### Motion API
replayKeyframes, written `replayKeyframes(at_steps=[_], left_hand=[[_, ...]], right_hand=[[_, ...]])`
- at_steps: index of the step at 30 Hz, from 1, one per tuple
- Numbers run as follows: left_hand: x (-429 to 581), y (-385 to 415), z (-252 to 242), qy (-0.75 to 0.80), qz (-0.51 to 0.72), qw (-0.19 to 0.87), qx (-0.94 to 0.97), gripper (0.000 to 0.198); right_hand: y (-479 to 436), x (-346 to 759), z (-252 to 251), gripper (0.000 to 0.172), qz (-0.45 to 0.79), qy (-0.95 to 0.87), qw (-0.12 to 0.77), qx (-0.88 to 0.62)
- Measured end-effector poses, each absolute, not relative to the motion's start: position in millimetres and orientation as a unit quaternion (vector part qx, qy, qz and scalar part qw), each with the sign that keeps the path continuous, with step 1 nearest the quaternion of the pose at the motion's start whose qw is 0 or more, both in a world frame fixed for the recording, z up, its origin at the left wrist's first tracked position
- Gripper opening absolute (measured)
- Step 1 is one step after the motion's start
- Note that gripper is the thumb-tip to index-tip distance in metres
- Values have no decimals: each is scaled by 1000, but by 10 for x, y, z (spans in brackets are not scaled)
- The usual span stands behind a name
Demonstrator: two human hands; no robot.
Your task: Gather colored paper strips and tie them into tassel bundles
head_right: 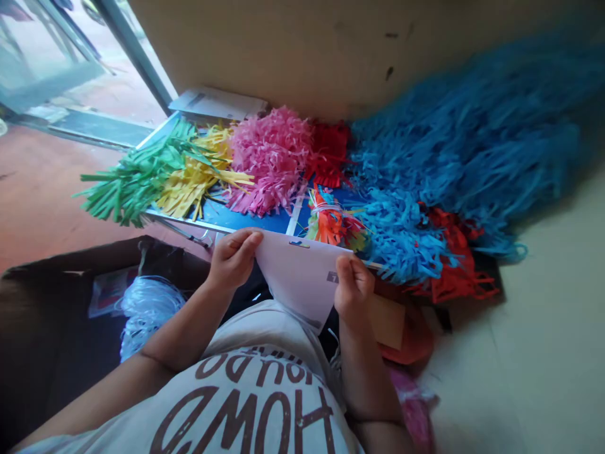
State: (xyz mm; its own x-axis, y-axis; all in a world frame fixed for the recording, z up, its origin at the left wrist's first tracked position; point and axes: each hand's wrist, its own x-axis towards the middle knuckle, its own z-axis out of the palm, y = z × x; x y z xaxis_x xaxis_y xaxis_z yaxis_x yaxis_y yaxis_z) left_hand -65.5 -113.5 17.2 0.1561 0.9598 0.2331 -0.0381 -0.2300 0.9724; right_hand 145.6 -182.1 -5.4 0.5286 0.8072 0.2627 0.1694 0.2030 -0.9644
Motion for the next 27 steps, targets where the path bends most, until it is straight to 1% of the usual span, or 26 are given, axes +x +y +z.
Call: replayKeyframes(at_steps=[3, 8, 11, 14, 18, 21, 24, 27], left_hand=[[-671, -1153, 142, 404, 503, 481, 593, 44], [-669, -1199, 110, 440, 479, 467, 599, 46], [-618, -1220, 95, 437, 492, 488, 572, 47], [-562, -1230, 95, 409, 483, 557, 539, 45], [-516, -1219, 115, 402, 432, 630, 505, 38], [-491, -1206, 112, 411, 420, 641, 494, 38], [-488, -1193, 122, 410, 421, 631, 506, 38], [-525, -1172, 247, 409, 365, 616, 566, 36]], right_hand=[[-1836, 1470, 23, 55, 163, -480, 609, -611], [-1840, 1521, 127, 44, 106, -544, 563, -613], [-1843, 1554, 149, 43, 83, -563, 553, -608], [-1849, 1573, 137, 45, 79, -568, 549, -608], [-1863, 1579, 84, 49, 99, -542, 552, -626], [-1877, 1592, 53, 52, 118, -517, 565, -632], [-1894, 1619, 57, 51, 130, -530, 558, -625], [-1934, 1626, 98, 46, 126, -543, 548, -624]])
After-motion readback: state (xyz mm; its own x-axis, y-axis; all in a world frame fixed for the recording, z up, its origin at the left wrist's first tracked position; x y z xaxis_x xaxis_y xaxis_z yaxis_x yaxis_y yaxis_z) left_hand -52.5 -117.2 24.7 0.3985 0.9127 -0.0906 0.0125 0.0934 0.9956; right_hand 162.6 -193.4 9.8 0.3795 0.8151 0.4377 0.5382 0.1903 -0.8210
